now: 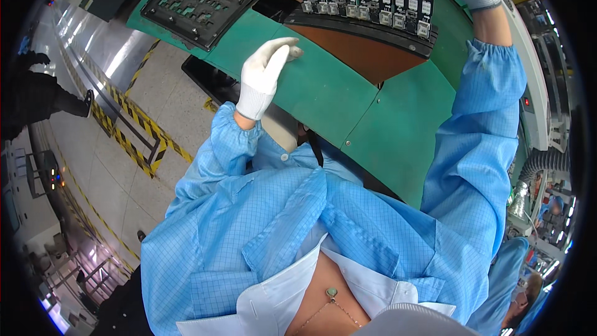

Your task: Picking up, inspecting, and sorting printed circuit boards from a stack on a production line.

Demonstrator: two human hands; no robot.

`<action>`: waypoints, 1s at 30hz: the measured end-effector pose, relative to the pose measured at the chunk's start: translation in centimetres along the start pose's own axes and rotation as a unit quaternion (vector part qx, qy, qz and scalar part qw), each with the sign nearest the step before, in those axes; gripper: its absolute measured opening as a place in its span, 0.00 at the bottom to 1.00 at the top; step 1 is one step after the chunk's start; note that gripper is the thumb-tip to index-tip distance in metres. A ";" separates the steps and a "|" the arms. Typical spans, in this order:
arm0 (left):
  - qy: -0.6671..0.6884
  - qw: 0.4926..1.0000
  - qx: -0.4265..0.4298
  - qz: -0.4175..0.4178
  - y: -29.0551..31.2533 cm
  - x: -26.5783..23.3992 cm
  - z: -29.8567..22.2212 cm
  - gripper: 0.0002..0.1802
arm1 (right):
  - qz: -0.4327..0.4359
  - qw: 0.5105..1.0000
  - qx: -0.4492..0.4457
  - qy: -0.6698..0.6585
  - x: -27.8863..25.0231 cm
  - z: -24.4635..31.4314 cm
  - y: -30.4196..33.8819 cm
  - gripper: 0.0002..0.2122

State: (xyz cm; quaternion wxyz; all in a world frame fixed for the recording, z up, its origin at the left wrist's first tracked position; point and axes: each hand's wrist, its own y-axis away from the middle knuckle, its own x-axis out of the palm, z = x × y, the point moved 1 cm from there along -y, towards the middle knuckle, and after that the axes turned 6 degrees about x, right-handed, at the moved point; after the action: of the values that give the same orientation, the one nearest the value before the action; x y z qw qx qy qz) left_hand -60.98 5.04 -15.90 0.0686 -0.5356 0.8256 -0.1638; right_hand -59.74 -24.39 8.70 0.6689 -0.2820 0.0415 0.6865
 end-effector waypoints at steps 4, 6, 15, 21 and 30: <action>0.001 1.000 0.011 0.001 -0.5 -0.3 0.4 0.20 | -0.005 0.998 0.039 0.042 -1.6 -2.3 -1.6 0.12; -0.001 1.000 0.011 0.003 -1.0 -0.2 0.4 0.19 | -0.011 0.998 0.053 0.023 -2.8 -4.2 -2.1 0.11; 0.016 0.999 0.026 0.015 -1.7 -1.3 0.8 0.19 | -0.206 0.913 0.259 -0.238 -7.6 -16.7 3.6 0.08; 0.103 0.994 -0.032 -0.006 -4.3 -2.8 1.7 0.21 | -0.286 0.906 0.202 -0.237 -8.3 -15.0 5.3 0.18; 0.377 0.920 -0.083 0.058 -15.4 0.9 -6.6 0.38 | -0.273 0.865 -0.078 0.414 -7.0 -9.9 11.7 0.22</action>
State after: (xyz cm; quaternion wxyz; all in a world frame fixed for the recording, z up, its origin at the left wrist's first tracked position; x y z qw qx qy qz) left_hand -49.98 -0.18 -4.37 -0.2835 -0.3891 0.8305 -0.2802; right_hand -67.81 -36.11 -0.24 0.7272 -0.5912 0.1821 0.2976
